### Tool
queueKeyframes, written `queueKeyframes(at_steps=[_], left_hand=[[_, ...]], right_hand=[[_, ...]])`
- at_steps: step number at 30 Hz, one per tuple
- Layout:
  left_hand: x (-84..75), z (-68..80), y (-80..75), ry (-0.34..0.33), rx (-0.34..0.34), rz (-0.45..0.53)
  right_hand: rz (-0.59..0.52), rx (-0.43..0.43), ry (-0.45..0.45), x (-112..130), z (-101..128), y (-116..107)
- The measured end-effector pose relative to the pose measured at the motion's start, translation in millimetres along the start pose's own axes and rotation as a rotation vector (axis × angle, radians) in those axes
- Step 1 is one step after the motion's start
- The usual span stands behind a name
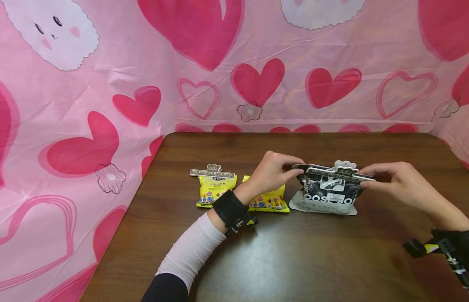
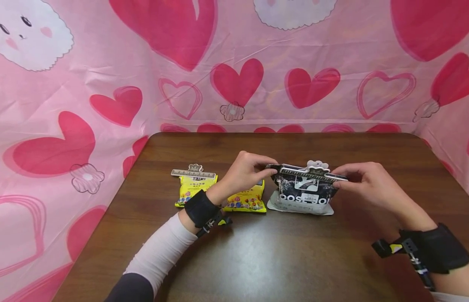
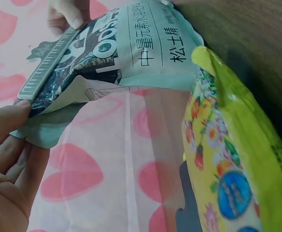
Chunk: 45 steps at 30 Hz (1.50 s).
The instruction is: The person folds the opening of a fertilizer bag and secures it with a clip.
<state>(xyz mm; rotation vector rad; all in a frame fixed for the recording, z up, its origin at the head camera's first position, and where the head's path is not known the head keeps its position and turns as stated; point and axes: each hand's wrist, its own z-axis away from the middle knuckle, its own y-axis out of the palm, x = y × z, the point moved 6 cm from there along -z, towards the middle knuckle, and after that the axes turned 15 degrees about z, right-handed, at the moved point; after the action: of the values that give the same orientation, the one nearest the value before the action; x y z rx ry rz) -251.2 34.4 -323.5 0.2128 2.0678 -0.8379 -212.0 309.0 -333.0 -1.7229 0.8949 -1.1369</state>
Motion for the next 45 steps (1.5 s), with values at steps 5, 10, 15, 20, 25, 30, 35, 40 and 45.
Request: queueKeyframes(at_steps=[5,10,15,20,25,30,35,40,45], left_hand=[[-1.4,-6.1,6.9,-0.016,0.017,-0.013],[3.5,-15.1,15.9,-0.070,0.023,-0.011],[8.0,-25.9,24.6,-0.138,0.037,0.014],[14.5,-33.8,28.8,-0.204,0.036,0.046],[25.9,-38.7,29.7,-0.257,0.004,0.094],[39.1,-43.4,30.6,-0.319,-0.019,0.107],[49.8,-47.9,30.5,-0.367,-0.039,0.096],[60.8,-51.8,31.4,-0.419,-0.043,0.093],[70.8,-53.3,31.6,-0.483,-0.056,0.097]], right_hand=[[-0.018,0.016,0.019,-11.1,0.4,-0.2],[-0.052,0.033,0.029,-25.5,-1.8,0.0],[-0.109,0.048,0.013,-42.9,-4.5,0.9],[-0.173,0.083,-0.004,-56.7,-7.0,5.0],[-0.167,0.127,0.042,-66.1,-10.9,13.0],[-0.163,0.145,0.068,-70.7,-15.9,18.9],[-0.176,0.166,0.118,-75.2,-20.2,26.2],[-0.202,0.197,0.155,-78.5,-24.0,35.0],[-0.313,0.266,0.250,-79.4,-25.4,44.7]])
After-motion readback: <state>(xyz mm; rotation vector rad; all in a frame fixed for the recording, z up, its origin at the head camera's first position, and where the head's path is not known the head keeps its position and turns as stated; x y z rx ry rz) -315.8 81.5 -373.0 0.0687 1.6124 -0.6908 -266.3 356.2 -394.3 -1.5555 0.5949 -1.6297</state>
